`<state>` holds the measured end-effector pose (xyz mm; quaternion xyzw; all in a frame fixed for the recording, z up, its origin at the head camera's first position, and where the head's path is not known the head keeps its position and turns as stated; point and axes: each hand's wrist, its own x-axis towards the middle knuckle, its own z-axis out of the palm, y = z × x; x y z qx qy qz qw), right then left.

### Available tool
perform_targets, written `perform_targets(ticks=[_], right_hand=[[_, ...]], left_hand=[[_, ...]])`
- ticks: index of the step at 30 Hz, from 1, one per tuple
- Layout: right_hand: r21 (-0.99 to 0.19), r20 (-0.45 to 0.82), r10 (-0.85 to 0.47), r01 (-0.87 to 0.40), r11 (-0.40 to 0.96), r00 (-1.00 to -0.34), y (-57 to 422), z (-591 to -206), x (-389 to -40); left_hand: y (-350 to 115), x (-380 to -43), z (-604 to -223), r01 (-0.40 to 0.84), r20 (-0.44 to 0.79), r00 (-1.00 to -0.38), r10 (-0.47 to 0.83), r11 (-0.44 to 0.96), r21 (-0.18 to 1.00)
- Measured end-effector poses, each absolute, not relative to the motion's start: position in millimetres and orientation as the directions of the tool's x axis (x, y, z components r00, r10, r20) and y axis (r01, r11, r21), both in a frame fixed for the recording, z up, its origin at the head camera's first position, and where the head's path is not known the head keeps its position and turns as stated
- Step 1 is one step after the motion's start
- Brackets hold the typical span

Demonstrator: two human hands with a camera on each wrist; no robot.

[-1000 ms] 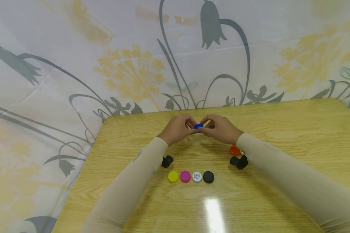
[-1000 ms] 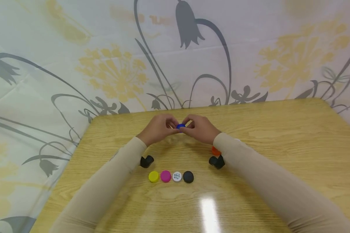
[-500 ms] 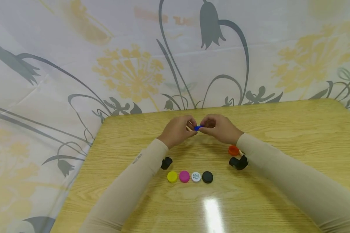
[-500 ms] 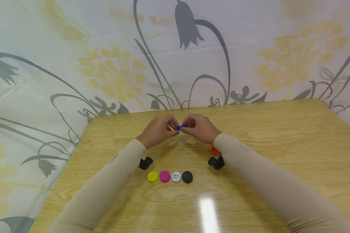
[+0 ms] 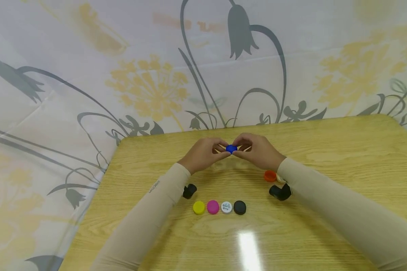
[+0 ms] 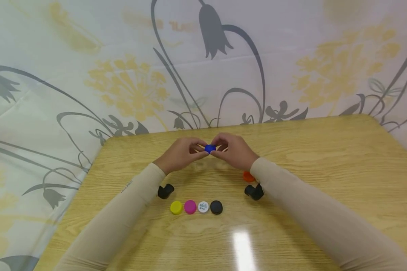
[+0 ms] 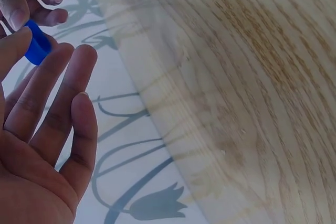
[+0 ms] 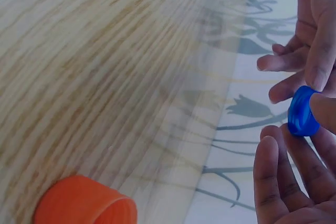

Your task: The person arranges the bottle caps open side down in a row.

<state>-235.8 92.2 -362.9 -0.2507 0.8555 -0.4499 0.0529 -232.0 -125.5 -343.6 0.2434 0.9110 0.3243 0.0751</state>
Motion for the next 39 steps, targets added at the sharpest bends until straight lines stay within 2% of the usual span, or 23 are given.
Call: perform_targets(ticks=[16,30,39], right_hand=[[-0.764,0.194,-0.484,-0.441,0.471,-0.853,100,-357,-219],[-0.704,0.265,-0.503,-0.521,0.483,-0.823,127,-349,-170],[-0.671,0.313,-0.510,-0.567,0.478,-0.801,139,-361,-139]], left_hand=[[-118,-220,-338,0.398,0.038,-0.871,0.489,0.659,0.638],[-96,-173,-333,0.526,0.134,-0.834,0.535,0.699,0.483],[-85,-146,-338,0.551,0.101,-0.819,0.565,0.725,0.412]])
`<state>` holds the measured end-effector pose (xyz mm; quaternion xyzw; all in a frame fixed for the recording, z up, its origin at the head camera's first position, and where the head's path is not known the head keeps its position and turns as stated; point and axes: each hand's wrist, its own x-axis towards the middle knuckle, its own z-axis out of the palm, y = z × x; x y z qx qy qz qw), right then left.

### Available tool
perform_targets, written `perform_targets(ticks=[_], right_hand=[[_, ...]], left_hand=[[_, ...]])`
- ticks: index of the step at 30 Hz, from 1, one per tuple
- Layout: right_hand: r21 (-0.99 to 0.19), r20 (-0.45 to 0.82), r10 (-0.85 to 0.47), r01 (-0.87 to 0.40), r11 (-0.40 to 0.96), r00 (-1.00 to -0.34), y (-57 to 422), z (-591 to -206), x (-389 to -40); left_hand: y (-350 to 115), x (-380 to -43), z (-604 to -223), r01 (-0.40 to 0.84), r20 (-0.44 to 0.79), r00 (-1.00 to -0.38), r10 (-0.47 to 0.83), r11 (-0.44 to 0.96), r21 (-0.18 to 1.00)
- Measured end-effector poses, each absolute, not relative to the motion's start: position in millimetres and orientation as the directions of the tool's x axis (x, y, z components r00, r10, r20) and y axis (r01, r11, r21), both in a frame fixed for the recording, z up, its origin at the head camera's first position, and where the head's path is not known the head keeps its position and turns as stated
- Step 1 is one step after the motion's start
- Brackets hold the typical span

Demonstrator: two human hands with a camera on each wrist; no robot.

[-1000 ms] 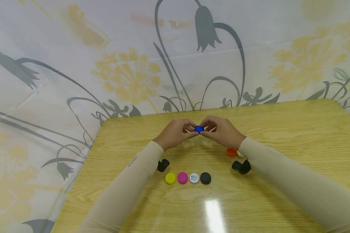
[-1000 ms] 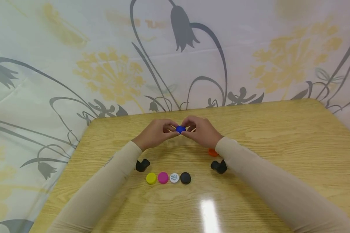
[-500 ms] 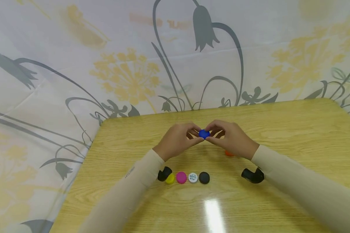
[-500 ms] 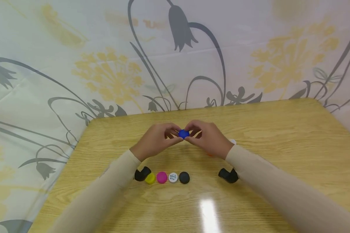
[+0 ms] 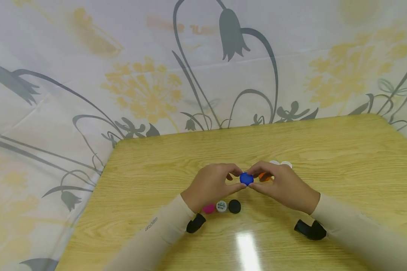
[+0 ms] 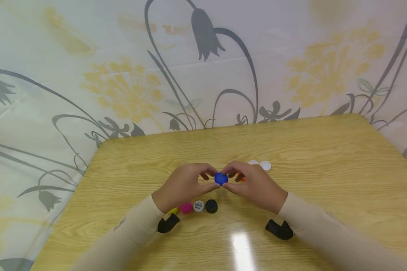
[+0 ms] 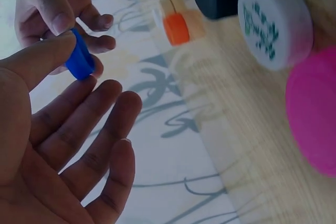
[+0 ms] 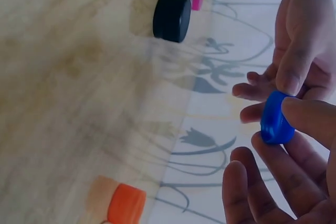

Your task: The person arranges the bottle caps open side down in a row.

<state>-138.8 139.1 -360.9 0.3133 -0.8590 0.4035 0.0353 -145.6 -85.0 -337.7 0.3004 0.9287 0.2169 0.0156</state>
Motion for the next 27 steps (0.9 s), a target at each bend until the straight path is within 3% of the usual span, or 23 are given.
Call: perform_targets(ticks=[11,27], right_hand=[[-0.661,0.380,-0.551,-0.635,0.400,-0.743,141,-377,-121],[-0.744,0.193,-0.616,-0.523,0.415,-0.764,144,-391,-122]], left_hand=[[-80,-126,-351,0.620,0.156,-0.781,0.605,0.722,0.306],[-76,-120,-367,0.630,0.100,-0.771,0.629,0.731,0.262]])
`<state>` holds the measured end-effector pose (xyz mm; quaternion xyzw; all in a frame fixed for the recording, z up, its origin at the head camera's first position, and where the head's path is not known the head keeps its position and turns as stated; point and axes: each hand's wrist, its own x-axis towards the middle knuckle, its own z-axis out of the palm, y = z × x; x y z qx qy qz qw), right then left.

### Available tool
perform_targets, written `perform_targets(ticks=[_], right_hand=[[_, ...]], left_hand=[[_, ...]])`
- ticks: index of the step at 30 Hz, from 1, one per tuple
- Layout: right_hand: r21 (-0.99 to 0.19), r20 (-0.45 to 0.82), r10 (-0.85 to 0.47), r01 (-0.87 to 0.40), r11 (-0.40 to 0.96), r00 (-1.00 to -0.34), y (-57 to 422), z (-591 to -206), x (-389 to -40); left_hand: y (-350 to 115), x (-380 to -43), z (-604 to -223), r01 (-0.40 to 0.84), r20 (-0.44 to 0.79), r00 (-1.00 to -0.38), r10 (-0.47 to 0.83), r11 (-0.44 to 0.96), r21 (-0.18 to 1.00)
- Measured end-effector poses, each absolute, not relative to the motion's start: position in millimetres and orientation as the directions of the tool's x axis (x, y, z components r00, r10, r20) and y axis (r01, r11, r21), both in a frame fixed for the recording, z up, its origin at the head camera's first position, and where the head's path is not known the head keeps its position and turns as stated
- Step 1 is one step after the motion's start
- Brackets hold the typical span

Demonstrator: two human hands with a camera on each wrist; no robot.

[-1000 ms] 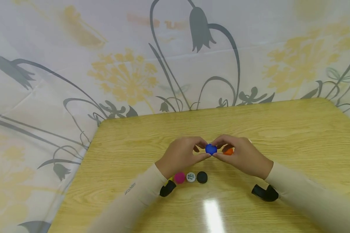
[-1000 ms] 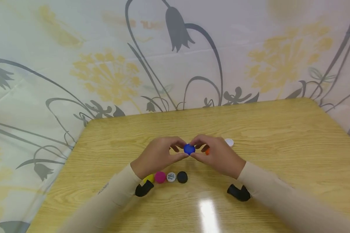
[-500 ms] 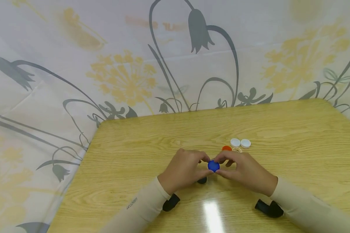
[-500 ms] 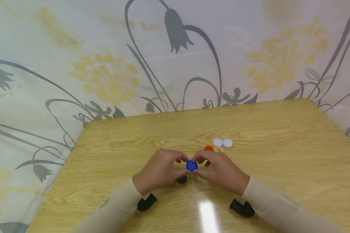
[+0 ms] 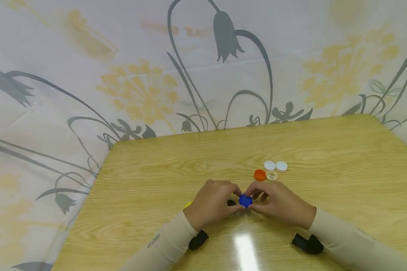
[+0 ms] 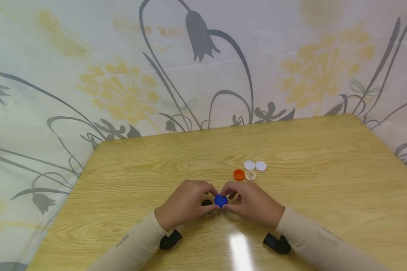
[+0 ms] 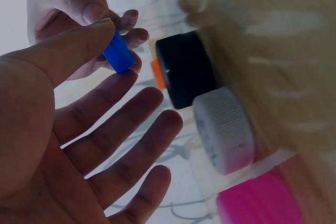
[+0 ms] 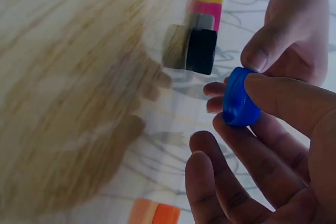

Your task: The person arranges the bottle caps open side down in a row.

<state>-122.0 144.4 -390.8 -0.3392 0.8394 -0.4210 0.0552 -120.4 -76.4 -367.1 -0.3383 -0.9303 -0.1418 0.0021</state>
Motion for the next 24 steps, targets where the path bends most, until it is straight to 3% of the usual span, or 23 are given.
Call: perform_targets(ticks=[10,24], right_hand=[[-0.778,0.076,-0.628,-0.440,0.448,-0.774,146,-394,-122],[-0.792,0.011,-0.611,-0.380,0.478,-0.792,146,-397,-120]], left_hand=[[-74,-120,-377,0.617,0.050,-0.777,0.628,0.743,0.259],[-73,-119,-379,0.604,0.026,-0.790,0.613,0.769,0.210]])
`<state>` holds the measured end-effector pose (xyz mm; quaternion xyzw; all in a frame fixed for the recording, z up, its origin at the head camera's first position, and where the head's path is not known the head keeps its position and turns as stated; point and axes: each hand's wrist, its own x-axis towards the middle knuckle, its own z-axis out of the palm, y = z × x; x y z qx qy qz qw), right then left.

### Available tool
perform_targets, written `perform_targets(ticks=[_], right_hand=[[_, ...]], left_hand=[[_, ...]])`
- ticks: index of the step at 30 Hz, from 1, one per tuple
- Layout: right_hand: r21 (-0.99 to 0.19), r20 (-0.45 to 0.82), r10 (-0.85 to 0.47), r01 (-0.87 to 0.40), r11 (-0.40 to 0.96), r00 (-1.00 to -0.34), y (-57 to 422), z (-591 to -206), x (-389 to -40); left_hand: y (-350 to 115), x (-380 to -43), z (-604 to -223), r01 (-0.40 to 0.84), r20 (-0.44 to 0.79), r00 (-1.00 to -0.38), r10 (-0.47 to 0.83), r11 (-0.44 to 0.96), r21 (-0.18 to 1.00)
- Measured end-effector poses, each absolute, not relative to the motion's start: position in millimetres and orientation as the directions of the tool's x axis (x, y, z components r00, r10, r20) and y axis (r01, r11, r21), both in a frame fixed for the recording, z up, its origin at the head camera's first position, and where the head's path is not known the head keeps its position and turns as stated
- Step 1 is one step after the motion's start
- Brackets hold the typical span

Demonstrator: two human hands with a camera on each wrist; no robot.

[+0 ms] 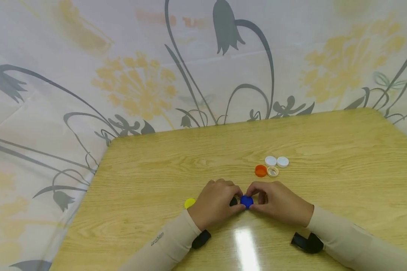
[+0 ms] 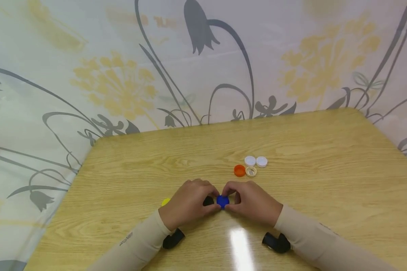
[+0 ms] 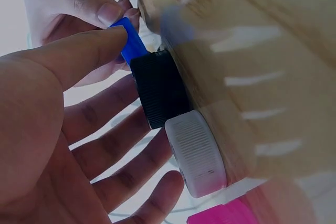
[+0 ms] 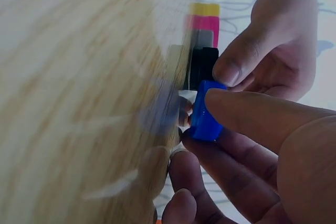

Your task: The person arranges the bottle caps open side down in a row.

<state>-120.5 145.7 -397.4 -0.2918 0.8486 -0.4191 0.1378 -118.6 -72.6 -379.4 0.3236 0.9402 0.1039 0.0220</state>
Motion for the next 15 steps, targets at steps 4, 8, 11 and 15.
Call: perform_targets(ticks=[4,8,11,15], right_hand=[[-0.783,0.007,-0.608,-0.383,0.490,-0.794,145.6,-396.2,-120.6],[-0.768,0.011,-0.611,-0.398,0.501,-0.791,145.2,-395.2,-120.7],[-0.756,0.008,-0.612,-0.406,0.514,-0.791,145.0,-394.6,-120.6],[-0.747,0.005,-0.618,-0.413,0.521,-0.786,145.6,-394.2,-119.8]], left_hand=[[-72.1,-118.1,-379.0,0.603,0.035,-0.793,0.609,0.774,0.196],[-71.6,-117.3,-379.2,0.607,0.043,-0.791,0.610,0.775,0.175],[-71.6,-116.8,-379.6,0.611,0.046,-0.789,0.613,0.775,0.160],[-71.5,-115.8,-380.1,0.615,0.041,-0.786,0.616,0.775,0.148]])
